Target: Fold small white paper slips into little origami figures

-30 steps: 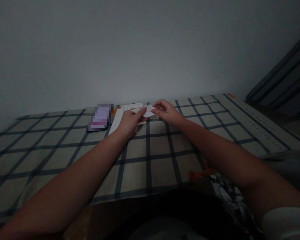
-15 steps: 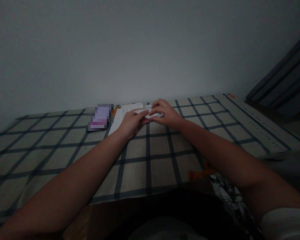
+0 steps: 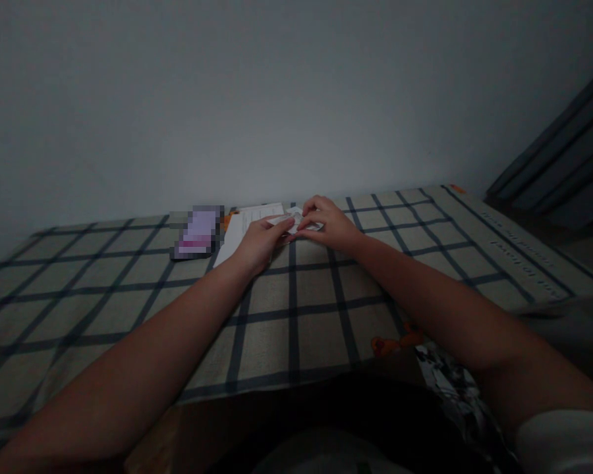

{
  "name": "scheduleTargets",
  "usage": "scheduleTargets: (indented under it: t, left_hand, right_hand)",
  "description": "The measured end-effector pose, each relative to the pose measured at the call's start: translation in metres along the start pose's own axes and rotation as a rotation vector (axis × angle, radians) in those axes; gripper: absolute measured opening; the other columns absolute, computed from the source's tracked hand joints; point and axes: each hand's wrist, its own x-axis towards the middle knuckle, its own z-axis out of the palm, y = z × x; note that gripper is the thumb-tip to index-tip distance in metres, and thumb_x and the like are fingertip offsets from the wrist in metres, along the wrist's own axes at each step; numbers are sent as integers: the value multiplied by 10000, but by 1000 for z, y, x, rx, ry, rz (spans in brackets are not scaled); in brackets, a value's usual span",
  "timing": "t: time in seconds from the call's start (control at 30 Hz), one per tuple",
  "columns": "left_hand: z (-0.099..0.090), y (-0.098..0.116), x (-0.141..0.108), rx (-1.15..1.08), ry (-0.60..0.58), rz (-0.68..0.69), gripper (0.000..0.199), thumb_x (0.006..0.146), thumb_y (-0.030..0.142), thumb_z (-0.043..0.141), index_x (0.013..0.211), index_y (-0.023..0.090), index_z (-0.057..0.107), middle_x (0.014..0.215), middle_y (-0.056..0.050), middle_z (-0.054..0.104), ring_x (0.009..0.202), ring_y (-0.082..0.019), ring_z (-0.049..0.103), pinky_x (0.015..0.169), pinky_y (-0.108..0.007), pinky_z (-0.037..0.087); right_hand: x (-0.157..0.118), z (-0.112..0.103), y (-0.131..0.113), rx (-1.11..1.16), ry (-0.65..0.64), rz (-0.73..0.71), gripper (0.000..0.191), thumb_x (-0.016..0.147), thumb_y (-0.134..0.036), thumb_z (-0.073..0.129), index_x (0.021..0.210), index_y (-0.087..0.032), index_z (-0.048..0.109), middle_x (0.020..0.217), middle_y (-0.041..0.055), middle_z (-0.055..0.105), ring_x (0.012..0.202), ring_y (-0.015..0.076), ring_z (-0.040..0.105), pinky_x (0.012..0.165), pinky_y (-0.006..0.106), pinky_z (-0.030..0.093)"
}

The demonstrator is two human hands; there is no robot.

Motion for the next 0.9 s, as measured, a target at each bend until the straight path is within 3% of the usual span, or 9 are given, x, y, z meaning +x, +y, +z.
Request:
scheduleTargets:
  t: [0.47, 0.63, 0.9]
  left_hand:
    - [-1, 0, 0, 19, 32, 55, 583, 730, 234, 771, 1279, 116, 614, 766, -29, 695, 658, -117, 645, 742, -292, 572]
    - [-4, -1, 1, 97, 39, 96, 593, 720, 271, 781, 1272, 117, 629, 721, -24, 685, 617, -118, 637, 708, -286, 562]
    - [-3, 1, -1, 113, 25, 100, 610, 723, 277, 785, 1294, 132, 626, 656, -6, 661, 631, -131, 644, 809, -358, 564]
  right_hand:
    - [0, -1, -3, -55, -7, -53, 195, 842, -362, 710, 932, -190, 697, 1012, 73, 562, 997, 212, 531, 883, 351, 422]
    - [-1, 0, -2, -81, -1, -63, 161, 859, -350, 688, 902, -196, 707, 1013, 72, 564, 996, 208, 529, 894, 361, 415]
    - [1, -1, -3, -21, 70, -67, 132, 882, -287, 648, 838, -177, 707, 947, 64, 567, 927, 190, 544, 854, 353, 430]
